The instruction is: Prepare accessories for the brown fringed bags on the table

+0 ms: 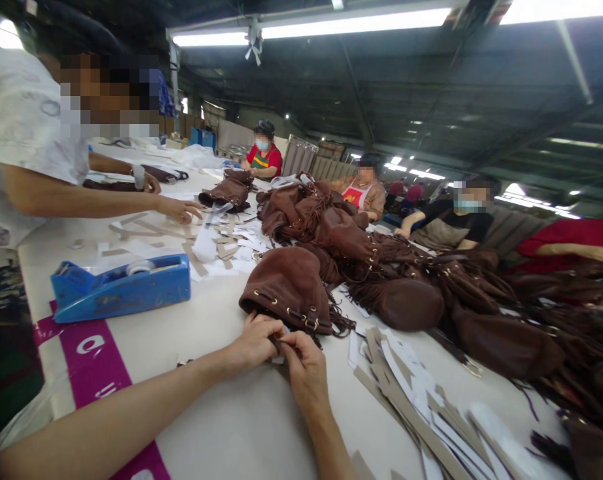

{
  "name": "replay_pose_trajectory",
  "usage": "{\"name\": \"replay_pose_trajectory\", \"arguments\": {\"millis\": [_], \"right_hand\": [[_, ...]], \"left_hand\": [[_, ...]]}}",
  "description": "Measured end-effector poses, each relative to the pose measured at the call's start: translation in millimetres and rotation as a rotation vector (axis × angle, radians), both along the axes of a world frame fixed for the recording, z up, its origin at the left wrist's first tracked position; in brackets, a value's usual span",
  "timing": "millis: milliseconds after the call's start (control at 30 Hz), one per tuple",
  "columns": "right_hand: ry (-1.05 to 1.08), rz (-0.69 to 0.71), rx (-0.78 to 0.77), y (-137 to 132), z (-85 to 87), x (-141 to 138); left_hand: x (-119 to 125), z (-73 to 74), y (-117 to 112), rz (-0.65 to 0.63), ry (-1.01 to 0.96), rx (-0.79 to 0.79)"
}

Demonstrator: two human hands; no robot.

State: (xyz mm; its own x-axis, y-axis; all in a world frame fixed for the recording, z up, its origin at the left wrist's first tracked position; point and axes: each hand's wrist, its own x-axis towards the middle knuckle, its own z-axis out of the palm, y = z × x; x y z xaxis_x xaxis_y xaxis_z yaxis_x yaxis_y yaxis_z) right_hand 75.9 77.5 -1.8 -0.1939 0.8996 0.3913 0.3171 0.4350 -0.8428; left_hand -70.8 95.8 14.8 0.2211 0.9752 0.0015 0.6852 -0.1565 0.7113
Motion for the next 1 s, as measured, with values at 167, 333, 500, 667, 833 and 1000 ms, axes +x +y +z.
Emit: {"name": "replay_pose_trajectory", "arguments": {"millis": [167, 333, 500, 667, 833, 1000], "right_hand": [[-0.066, 0.1, 0.1, -4, 0.1, 9], [-0.228, 0.177, 0.243, -9, 2.5, 15], [-0.316, 0.208, 0.274, -13, 4.9, 16], [-0.391, 0.198, 0.343, -13, 1.7, 16], [-0.447, 0.222, 0.374, -13, 0.0, 19], [-0.471, 0.301, 0.308, -18, 8.3, 24]], "left_hand": [[-2, -2.9, 1, -0.022, -0.015, 0.006], [-8, -3.4, -3, -0.093, -0.04, 0.035], [-20, 0.4, -5, -0.245, -0.064, 0.056], [-30, -0.1, -1, -0.366, -0.074, 0.079], [-31, 2.2, -1, -0.4, -0.042, 0.084], [-26, 4.0, -8, -0.334, 0.022, 0.194]]}}
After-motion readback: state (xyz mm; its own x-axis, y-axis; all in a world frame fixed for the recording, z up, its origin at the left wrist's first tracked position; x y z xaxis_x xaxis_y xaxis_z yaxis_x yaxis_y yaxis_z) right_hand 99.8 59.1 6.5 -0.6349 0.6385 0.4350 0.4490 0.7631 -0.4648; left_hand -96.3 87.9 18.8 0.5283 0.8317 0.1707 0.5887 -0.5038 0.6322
